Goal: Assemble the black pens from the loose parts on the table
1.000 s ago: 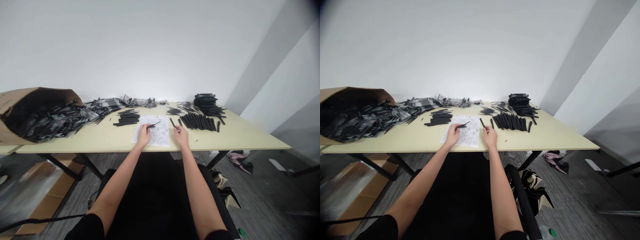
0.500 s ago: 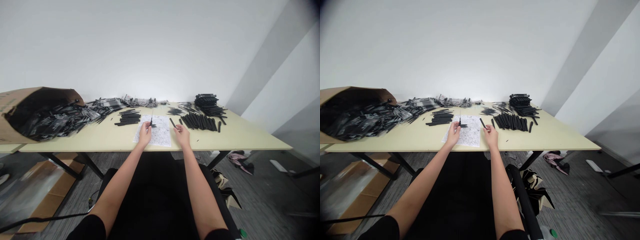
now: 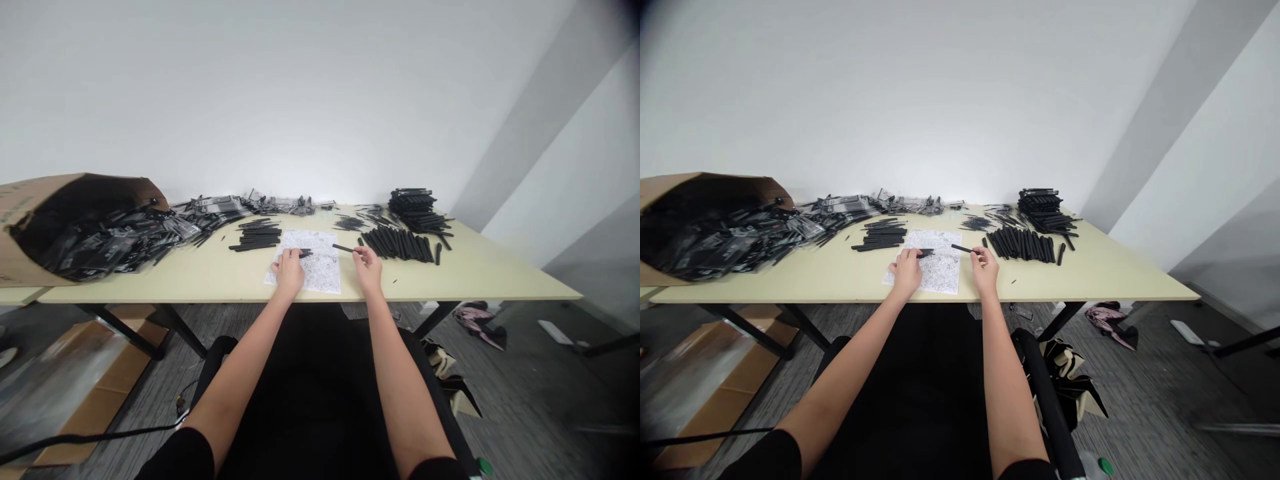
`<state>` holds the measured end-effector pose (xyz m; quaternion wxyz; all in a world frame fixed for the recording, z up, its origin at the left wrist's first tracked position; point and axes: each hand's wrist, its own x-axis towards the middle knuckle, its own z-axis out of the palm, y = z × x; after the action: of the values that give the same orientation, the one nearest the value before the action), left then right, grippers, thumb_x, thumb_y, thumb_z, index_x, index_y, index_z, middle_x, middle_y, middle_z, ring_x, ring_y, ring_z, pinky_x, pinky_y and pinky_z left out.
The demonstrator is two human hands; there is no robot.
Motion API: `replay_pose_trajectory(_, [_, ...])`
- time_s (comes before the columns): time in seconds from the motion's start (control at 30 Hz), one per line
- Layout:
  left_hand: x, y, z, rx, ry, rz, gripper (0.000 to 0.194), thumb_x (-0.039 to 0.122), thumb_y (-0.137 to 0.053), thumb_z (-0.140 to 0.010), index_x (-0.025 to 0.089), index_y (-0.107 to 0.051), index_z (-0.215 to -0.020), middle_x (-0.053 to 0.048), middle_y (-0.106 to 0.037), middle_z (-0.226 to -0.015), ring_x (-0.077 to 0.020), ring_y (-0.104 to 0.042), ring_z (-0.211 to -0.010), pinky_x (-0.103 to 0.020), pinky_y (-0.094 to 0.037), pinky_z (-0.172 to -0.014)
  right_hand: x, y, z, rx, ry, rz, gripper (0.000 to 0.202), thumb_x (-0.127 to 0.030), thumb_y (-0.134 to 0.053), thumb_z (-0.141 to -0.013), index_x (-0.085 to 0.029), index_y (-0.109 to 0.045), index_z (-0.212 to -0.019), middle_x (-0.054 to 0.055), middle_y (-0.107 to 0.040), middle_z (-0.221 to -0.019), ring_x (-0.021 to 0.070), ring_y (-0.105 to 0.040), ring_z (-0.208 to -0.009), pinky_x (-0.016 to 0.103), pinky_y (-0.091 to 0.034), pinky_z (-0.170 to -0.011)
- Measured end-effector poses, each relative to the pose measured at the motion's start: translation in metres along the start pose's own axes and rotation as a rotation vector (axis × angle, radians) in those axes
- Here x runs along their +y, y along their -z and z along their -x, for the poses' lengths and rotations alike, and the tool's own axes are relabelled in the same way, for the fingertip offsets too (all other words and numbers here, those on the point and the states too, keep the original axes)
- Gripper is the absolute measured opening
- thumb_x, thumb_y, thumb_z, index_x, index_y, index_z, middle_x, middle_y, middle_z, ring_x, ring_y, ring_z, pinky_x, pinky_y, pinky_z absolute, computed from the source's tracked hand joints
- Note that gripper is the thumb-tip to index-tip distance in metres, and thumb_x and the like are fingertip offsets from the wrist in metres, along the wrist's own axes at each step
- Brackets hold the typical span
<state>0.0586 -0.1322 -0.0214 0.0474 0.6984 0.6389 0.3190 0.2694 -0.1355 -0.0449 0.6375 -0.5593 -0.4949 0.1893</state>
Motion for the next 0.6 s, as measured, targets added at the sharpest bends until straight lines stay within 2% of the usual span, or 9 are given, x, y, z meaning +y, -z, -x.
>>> replay_pose_trajectory(0.13, [-0.0001, -0.0035, 0.0008, -0.002, -0.037, -0.06, 0.048, -0.003, -0.034, -0.085, 0.024, -0.059, -0.116, -0.014, -0.058, -0.121, -0.0318, -0.053, -0.113, -0.048, -0.035, -0.09, -0.001, 0.0008, 0.001, 0.01, -0.017, -0.022, 0.041, -0.049, -0.051, -0.08, -0.017, -0.064, -0.103, 0.01, -0.068, -0.101, 0.018, -0.056, -0.076, 0.03, -0.045, -0.068])
replay_pose_trajectory(0.33, [-0.0034, -0.0072, 0.0006, -0.011, -0.063, -0.085, 0.048, -0.003, -0.033, -0.085, 0.023, -0.059, -0.116, -0.014, -0.057, -0.12, -0.0313, -0.052, -0.111, -0.048, -0.035, -0.089, -0.0008, 0.0019, 0.0011, 0.038, -0.022, 0.048, 0.04, -0.045, -0.052, -0.081, -0.016, -0.064, -0.105, 0.013, -0.068, -0.11, 0.0201, -0.058, -0.083, 0.033, -0.046, -0.079])
replay_pose_trajectory(0.43, [-0.0019, -0.006, 0.0014, -0.024, -0.077, -0.099, 0.048, -0.004, -0.033, -0.085, 0.023, -0.057, -0.117, -0.013, -0.057, -0.122, -0.0304, -0.052, -0.112, -0.047, -0.034, -0.089, 0.0014, 0.0018, 0.001, 0.02, -0.032, 0.043, 0.042, -0.046, -0.054, -0.081, -0.016, -0.063, -0.11, 0.014, -0.067, -0.113, 0.0203, -0.058, -0.085, 0.033, -0.047, -0.079])
replay_pose_trajectory(0.6, [0.0015, -0.0029, 0.0028, -0.043, -0.064, -0.13, 0.047, -0.003, -0.034, -0.086, 0.023, -0.056, -0.118, -0.011, -0.057, -0.124, -0.0274, -0.052, -0.113, -0.045, -0.034, -0.091, 0.0077, 0.0003, 0.0002, 0.098, -0.019, -0.061, 0.042, -0.047, -0.061, -0.079, -0.018, -0.061, -0.109, 0.01, -0.065, -0.105, 0.0181, -0.056, -0.082, 0.033, -0.047, -0.078])
